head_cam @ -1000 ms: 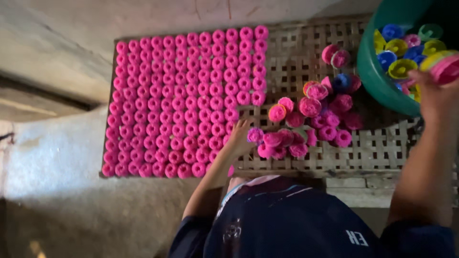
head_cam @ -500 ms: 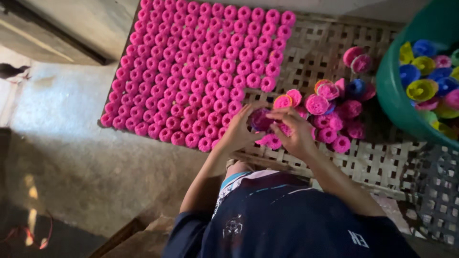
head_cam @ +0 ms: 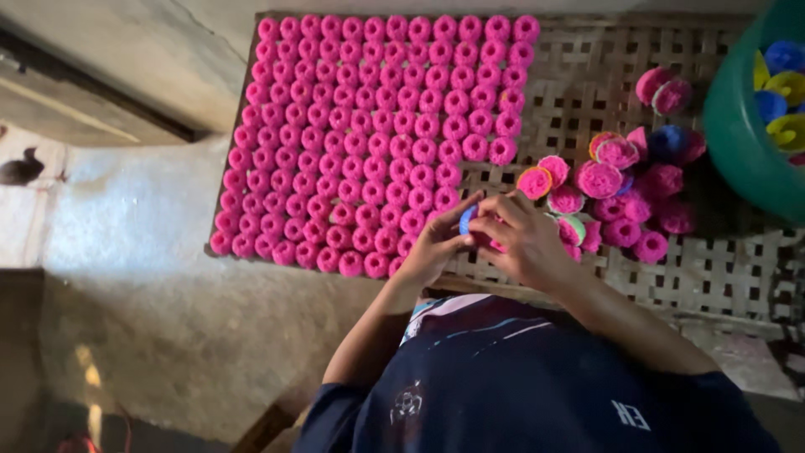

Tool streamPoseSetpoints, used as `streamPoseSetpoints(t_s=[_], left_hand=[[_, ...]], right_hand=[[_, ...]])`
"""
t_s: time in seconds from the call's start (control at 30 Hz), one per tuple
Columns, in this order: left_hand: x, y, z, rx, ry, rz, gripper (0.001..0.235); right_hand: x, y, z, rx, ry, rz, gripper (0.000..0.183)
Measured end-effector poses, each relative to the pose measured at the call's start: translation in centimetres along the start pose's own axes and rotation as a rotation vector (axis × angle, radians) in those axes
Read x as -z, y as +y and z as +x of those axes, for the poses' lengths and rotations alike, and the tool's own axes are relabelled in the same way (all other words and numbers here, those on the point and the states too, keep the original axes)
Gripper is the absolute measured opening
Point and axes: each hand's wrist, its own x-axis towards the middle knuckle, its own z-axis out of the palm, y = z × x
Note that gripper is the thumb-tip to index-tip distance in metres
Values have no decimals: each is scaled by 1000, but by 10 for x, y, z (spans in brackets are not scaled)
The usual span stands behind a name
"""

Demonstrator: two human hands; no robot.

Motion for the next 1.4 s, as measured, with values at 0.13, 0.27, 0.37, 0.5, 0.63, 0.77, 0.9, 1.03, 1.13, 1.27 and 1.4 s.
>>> streamPoseSetpoints(t_s=[0.13, 0.27, 0.37, 0.5, 0.63, 0.77, 0.9, 1.03, 1.13, 1.27, 1.4], left_hand=[[29, 5, -6, 103, 64, -53, 70], [55, 21, 4, 169, 124, -98, 67], [72, 19, 7, 217, 169, -55, 65], [84, 8, 18, 174, 205, 111, 59], [95, -1, 18, 231, 290, 182, 60], [109, 5, 13, 174, 313, 203, 60], [111, 11, 4, 155, 320, 227, 58], [110, 11, -2, 188, 377, 192, 56], [111, 7, -4, 186, 363, 182, 55], [109, 1, 0, 153, 346, 215, 53], [110, -7, 5, 167, 327, 211, 54]], right_hand=[[-53, 26, 2, -141, 24, 219, 27], [-99, 62, -12, -654, 195, 1170, 20], [-130, 74, -26, -914, 315, 1444, 26], [-145, 79, -30, -1033, 298, 1242, 29], [-151, 99, -28, -728, 145, 312, 40], [-171, 155, -14, -879, 163, 213, 49], [-207, 185, -9, -755, 292, 65, 41], [-220, 186, -6, -690, 282, 26, 29], [-211, 170, -1, -642, 246, -33, 26], [-181, 146, 10, -547, 150, -239, 32], [-137, 142, 9, -841, -191, -283, 33]])
